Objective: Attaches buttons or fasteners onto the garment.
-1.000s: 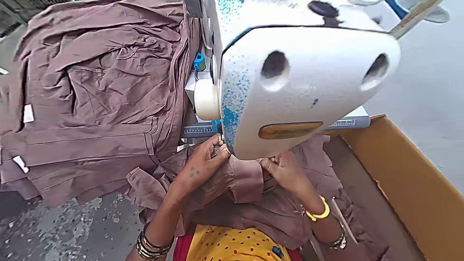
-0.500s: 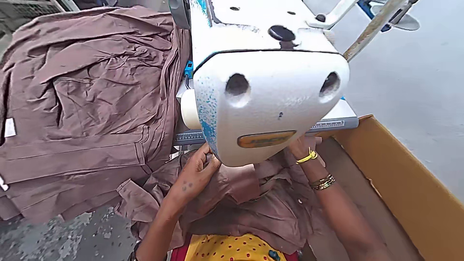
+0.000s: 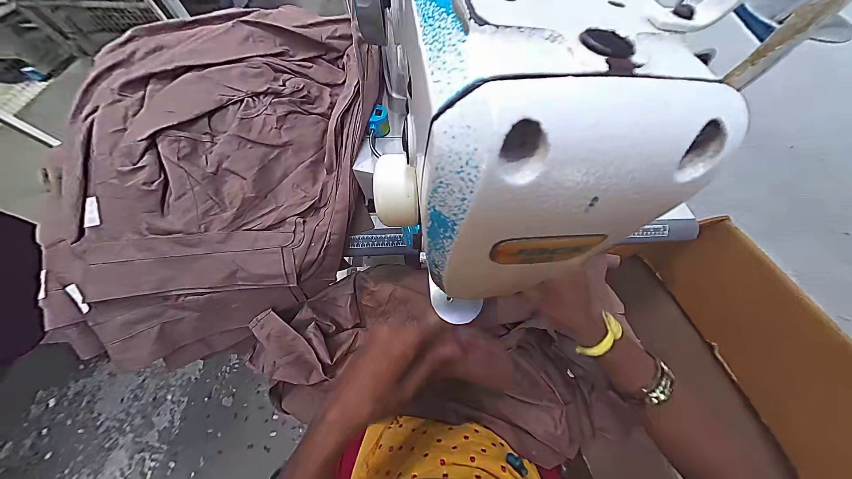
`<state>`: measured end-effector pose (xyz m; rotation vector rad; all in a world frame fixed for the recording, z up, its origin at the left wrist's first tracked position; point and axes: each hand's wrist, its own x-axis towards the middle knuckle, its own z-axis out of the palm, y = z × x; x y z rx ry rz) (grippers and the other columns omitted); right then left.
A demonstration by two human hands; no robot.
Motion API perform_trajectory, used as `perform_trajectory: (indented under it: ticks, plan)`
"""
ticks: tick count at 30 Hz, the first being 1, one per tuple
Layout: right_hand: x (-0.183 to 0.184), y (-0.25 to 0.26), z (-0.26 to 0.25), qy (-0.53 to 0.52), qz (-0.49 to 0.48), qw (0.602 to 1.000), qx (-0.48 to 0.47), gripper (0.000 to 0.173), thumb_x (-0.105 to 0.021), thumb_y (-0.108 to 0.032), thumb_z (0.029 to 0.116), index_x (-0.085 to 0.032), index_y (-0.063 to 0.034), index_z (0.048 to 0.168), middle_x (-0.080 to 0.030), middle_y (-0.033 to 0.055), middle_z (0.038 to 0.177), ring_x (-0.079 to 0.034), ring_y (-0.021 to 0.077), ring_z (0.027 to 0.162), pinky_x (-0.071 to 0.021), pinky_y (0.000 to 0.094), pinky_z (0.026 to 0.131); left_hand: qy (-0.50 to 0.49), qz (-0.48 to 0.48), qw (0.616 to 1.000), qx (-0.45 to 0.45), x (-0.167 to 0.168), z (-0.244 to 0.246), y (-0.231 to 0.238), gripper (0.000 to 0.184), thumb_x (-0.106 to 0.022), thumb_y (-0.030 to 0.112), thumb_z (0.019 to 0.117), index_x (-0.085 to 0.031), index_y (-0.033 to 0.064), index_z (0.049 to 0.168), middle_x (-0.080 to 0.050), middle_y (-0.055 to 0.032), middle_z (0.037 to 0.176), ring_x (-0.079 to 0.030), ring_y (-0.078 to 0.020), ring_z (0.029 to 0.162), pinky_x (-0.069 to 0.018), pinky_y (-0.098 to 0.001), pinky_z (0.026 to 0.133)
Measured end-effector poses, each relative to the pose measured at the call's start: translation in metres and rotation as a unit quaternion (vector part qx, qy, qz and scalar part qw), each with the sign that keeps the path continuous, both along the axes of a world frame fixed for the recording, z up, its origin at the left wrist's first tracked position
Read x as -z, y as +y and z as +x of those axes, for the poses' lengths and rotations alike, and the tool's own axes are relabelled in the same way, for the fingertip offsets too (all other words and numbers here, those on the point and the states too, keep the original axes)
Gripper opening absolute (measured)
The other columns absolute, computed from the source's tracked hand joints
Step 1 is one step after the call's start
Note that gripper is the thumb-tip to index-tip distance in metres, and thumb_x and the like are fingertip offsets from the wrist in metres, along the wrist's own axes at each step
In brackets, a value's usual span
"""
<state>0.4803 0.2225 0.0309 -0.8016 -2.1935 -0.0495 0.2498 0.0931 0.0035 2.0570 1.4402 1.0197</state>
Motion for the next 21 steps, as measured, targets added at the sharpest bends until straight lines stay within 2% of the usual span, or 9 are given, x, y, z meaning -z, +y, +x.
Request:
perform_trajectory:
  ticks: [2, 4, 6, 8, 9, 11, 15, 18, 21]
  plan:
    - [0.001, -0.022, -0.015, -0.055, 0.099, 0.992, -0.05, 0.026, -0.052, -0.019, 0.1035, -0.067, -0.0091, 0.085, -0.068, 0.0069, 0.074, -0.068, 0.0197, 0.074, -0.0553, 0.031, 0.069, 0.033, -0.003, 0.997, 0.063, -0.001, 0.0, -0.011, 0.034, -0.053, 0.041, 0.1043, -0.068, 0.0112, 0.098, -0.064, -0.0026, 0.068, -0.062, -0.0144, 0.057, -0.0526, -0.0324, 0.052]
    - [-0.001, -0.026, -0.03, -0.094, 0.148, 0.981, -0.081, 0.024, -0.057, -0.01, 0.0977, -0.069, -0.0081, 0.077, -0.064, 0.0068, 0.065, -0.067, 0.0229, 0.066, -0.0536, 0.0339, 0.062, 0.022, -0.037, 0.998, 0.049, 0.0, -0.003, -0.012, 0.033, -0.054, 0.039, 0.1038, -0.067, 0.0104, 0.095, -0.06, -0.0009, 0.065, -0.057, -0.0111, 0.054, -0.0489, -0.0287, 0.05]
    - [-0.006, -0.022, -0.035, -0.088, 0.111, 0.987, -0.078, 0.02, -0.063, -0.01, 0.0902, -0.068, -0.0071, 0.071, -0.067, 0.0094, 0.066, -0.07, 0.0241, 0.068, -0.0552, 0.0353, 0.06, -0.015, -0.068, 0.997, 0.014, -0.007, -0.009, -0.009, 0.03, -0.056, 0.037, 0.1014, -0.066, 0.0106, 0.091, -0.056, 0.0034, 0.062, -0.05, -0.0032, 0.052, -0.0419, -0.0203, 0.048]
    - [-0.007, -0.024, -0.027, -0.038, 0.004, 0.996, -0.078, 0.015, -0.068, -0.015, 0.0896, -0.07, -0.0052, 0.079, -0.072, 0.012, 0.08, -0.072, 0.0234, 0.078, -0.0586, 0.0354, 0.067, -0.087, -0.108, 0.99, -0.013, -0.014, -0.014, -0.01, 0.029, -0.059, 0.038, 0.1011, -0.059, 0.0127, 0.086, -0.049, 0.0085, 0.062, -0.043, 0.0037, 0.052, -0.0358, -0.0141, 0.048]
    - [-0.005, -0.027, -0.021, -0.007, -0.032, 0.996, -0.079, 0.015, -0.068, -0.02, 0.0929, -0.069, -0.0061, 0.086, -0.073, 0.0107, 0.085, -0.072, 0.0203, 0.081, -0.0572, 0.0317, 0.071, -0.124, -0.127, 0.984, -0.026, -0.016, -0.017, -0.009, 0.027, -0.06, 0.036, 0.1004, -0.057, 0.0141, 0.086, -0.049, 0.0103, 0.063, -0.043, 0.0053, 0.054, -0.0356, -0.0129, 0.05]
    - [0.005, -0.042, -0.013, 0.044, -0.06, 0.992, -0.103, 0.024, -0.064, -0.03, 0.101, -0.069, -0.0085, 0.093, -0.072, 0.0072, 0.088, -0.069, 0.0144, 0.085, -0.0567, 0.0269, 0.075, -0.187, -0.166, 0.967, -0.044, -0.017, -0.02, -0.002, 0.019, -0.061, 0.031, 0.0992, -0.058, 0.0154, 0.088, -0.053, 0.0112, 0.068, -0.05, 0.0057, 0.058, -0.0414, -0.0125, 0.054]
    - [0.035, -0.069, -0.011, 0.025, 0.014, 0.991, -0.133, 0.028, -0.061, -0.033, 0.1038, -0.074, -0.0087, 0.108, -0.075, 0.0074, 0.106, -0.068, 0.0187, 0.109, -0.0528, 0.0309, 0.1, -0.217, -0.203, 0.952, -0.071, -0.017, -0.019, 0.025, 0.013, -0.06, 0.024, 0.0989, -0.058, 0.0151, 0.09, -0.058, 0.0089, 0.074, -0.056, 0.0016, 0.065, -0.0466, -0.017, 0.061]
    - [0.045, -0.068, -0.008, 0.017, 0.021, 0.995, -0.097, 0.034, -0.055, -0.034, 0.1063, -0.074, -0.0068, 0.114, -0.075, 0.0098, 0.114, -0.068, 0.0206, 0.117, -0.0498, 0.0335, 0.107, -0.209, -0.196, 0.954, -0.083, -0.02, -0.019, 0.045, 0.009, -0.062, 0.021, 0.0978, -0.06, 0.0159, 0.09, -0.059, 0.0102, 0.075, -0.058, 0.0035, 0.069, -0.0488, -0.0168, 0.065]
    - [0.043, -0.064, -0.008, 0.01, 0.012, 0.996, -0.084, 0.038, -0.054, -0.037, 0.1066, -0.075, -0.0064, 0.116, -0.075, 0.0107, 0.116, -0.068, 0.0212, 0.117, -0.0494, 0.0348, 0.108, -0.164, -0.198, 0.96, -0.107, -0.026, -0.019, 0.059, 0.009, -0.065, 0.019, 0.0968, -0.058, 0.0159, 0.091, -0.058, 0.0108, 0.071, -0.056, 0.0055, 0.066, -0.0475, -0.0154, 0.063]
